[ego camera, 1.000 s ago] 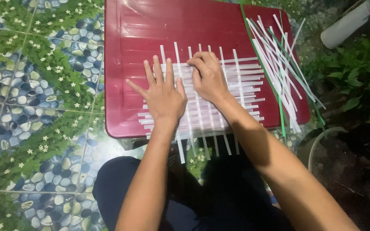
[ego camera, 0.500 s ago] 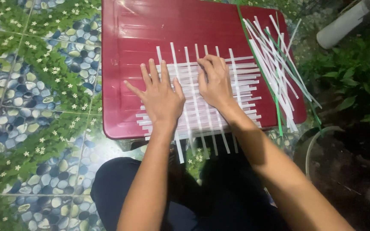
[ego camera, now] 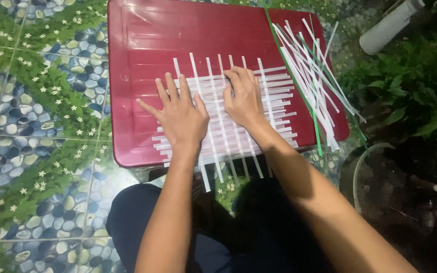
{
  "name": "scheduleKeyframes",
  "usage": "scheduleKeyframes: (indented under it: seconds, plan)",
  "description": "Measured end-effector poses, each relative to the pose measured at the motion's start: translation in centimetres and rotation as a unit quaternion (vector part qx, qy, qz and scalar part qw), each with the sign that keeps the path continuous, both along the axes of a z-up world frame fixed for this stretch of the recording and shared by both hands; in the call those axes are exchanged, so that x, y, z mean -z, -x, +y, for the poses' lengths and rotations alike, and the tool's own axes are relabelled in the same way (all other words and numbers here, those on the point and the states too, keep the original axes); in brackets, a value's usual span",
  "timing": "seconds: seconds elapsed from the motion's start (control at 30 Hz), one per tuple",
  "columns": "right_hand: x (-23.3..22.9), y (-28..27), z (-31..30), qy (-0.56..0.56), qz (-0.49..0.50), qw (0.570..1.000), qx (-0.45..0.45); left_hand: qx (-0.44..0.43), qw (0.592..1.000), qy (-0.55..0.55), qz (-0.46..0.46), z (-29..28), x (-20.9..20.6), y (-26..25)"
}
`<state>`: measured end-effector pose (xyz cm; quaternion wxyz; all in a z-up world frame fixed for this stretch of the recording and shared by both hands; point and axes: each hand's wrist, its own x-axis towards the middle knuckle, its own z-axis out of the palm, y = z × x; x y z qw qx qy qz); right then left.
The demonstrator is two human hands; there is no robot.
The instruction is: Weaving horizontal plastic strips through vertical ones to create a woven mat or sheet.
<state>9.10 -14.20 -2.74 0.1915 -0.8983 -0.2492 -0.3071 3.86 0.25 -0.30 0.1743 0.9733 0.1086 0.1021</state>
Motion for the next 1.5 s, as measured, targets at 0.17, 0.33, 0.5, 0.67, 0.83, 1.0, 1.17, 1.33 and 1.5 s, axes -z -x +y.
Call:
scheduleKeyframes:
  seconds: [0.17,0.33,0.5,0.67,0.83,1.0,1.17,1.33,1.5]
  plan:
    - [0.0,-0.2,0.1,-0.001,0.000,1.000,-0.003,-0.010,0.999,-0.001,-0.052,-0.1,0.8,-0.2]
    - [-0.3,0.0,-0.1,-0.014,0.015,1.000,-0.004,-0.011,0.998,-0.001,-0.056,-0.4,0.6,0.0]
    - [-0.3,0.0,0.2,-0.023,0.056,0.998,0.000,-0.012,0.999,-0.009,-0.041,-0.1,0.6,0.0]
    - [-0.3,0.0,0.2,-0.024,0.060,0.998,0.004,-0.008,1.000,-0.006,-0.021,-0.3,-0.1,0.2]
    - [0.3,-1.0,0.0,-0.028,0.049,0.998,0.005,-0.008,1.000,-0.006,-0.004,0.0,0.2,-0.9]
    - [0.6,-1.8,-0.5,-0.049,0.019,0.998,-0.023,-0.011,1.000,-0.013,-0.026,-0.2,0.1,-1.3]
    - [-0.9,-1.1,-2.8,0.004,0.018,0.999,-0.030,-0.008,0.999,-0.031,-0.038,-0.3,0.4,-1.8]
    - [-0.4,-0.4,-4.4,0.009,0.016,1.000,-0.022,-0.002,0.997,-0.033,-0.077,-0.7,1.1,-2.1]
    - [-0.3,-0.1,-3.9,0.004,0.020,1.000,0.015,-0.007,0.996,-0.035,-0.078,-0.2,1.5,-2.1]
